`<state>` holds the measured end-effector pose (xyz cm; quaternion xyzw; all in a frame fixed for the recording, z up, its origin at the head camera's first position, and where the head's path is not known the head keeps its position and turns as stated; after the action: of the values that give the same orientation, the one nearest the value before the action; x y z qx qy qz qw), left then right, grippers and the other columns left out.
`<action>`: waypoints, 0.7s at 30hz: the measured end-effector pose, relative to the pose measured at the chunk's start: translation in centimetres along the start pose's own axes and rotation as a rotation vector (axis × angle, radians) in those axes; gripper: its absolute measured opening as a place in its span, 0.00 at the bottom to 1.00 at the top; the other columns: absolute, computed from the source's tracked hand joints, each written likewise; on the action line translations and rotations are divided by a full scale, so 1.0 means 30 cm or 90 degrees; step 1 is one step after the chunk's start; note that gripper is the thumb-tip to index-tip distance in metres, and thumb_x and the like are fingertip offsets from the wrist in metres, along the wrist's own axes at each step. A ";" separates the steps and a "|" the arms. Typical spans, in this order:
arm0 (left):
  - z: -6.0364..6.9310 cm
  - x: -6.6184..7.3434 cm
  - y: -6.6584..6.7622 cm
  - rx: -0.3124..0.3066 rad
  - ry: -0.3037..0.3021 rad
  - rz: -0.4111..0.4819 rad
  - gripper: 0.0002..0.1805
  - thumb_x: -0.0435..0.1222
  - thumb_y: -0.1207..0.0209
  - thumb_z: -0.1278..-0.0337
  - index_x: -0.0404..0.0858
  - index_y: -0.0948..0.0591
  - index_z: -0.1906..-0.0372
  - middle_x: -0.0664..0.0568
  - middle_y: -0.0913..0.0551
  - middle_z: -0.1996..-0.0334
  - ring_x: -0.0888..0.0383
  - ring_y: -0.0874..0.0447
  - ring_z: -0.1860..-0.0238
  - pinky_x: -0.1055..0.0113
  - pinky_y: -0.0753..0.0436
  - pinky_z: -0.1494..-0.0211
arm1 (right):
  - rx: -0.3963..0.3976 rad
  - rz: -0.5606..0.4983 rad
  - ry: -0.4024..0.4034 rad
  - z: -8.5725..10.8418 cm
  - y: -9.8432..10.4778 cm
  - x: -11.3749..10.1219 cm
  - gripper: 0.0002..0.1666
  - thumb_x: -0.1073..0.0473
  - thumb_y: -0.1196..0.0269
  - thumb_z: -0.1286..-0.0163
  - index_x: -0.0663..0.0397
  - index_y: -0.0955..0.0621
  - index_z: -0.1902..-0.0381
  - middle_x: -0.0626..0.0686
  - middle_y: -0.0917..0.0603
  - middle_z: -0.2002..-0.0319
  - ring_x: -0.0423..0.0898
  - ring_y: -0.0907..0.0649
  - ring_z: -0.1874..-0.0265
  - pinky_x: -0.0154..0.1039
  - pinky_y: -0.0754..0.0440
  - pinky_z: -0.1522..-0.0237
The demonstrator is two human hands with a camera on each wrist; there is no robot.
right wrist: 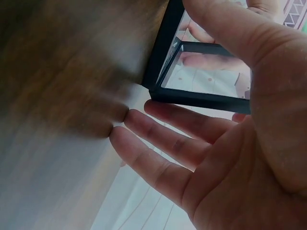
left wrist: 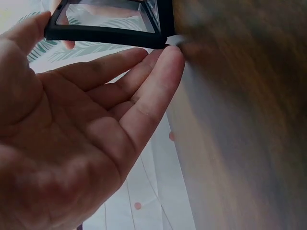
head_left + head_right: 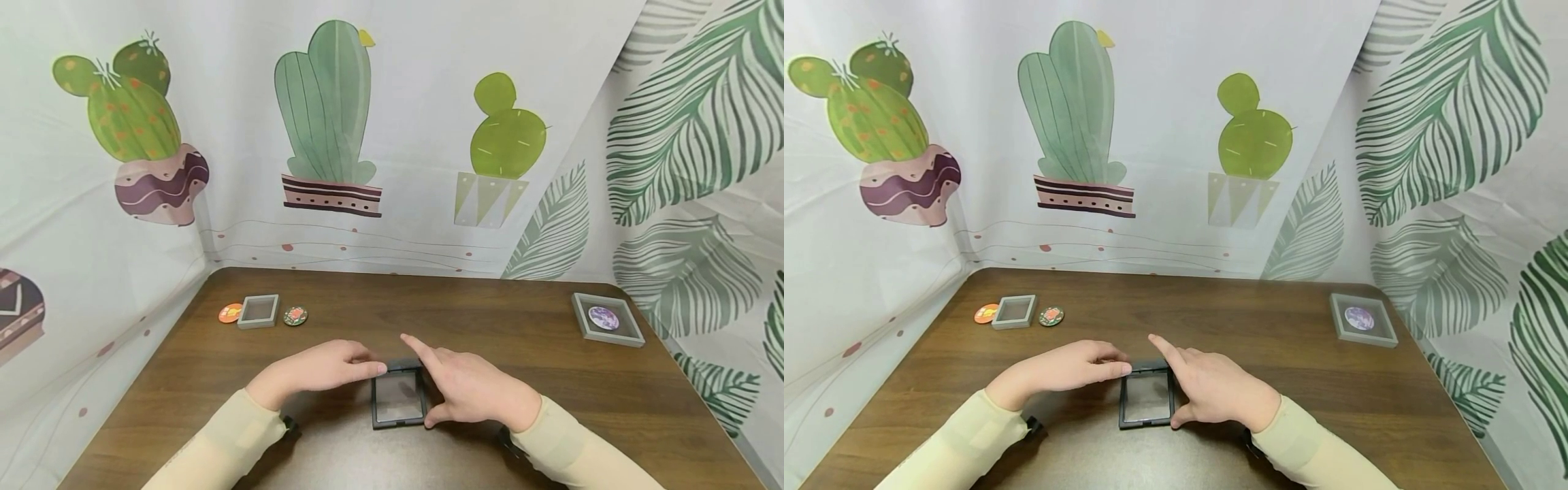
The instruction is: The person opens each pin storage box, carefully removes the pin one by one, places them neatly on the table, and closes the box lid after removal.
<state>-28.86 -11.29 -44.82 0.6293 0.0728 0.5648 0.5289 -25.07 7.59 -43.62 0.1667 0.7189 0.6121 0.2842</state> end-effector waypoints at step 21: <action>-0.004 0.051 -0.023 0.032 -0.105 -0.069 0.39 0.61 0.26 0.39 0.31 0.11 0.40 0.56 0.15 0.57 0.60 0.16 0.56 0.64 0.16 0.50 | -0.025 0.033 0.004 -0.002 -0.013 -0.001 0.71 0.32 0.16 0.42 0.59 0.37 0.14 0.53 0.17 0.32 0.50 0.15 0.37 0.49 0.12 0.42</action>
<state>-28.06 -9.87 -44.40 0.6818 0.0774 0.4799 0.5467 -25.04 7.46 -44.00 0.1778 0.7030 0.6338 0.2692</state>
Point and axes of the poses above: each hand's wrist, its own z-axis away from the middle knuckle, its own y-axis out of the back of the hand, x = y × z, the point moved 9 cm from there along -z, towards the middle knuckle
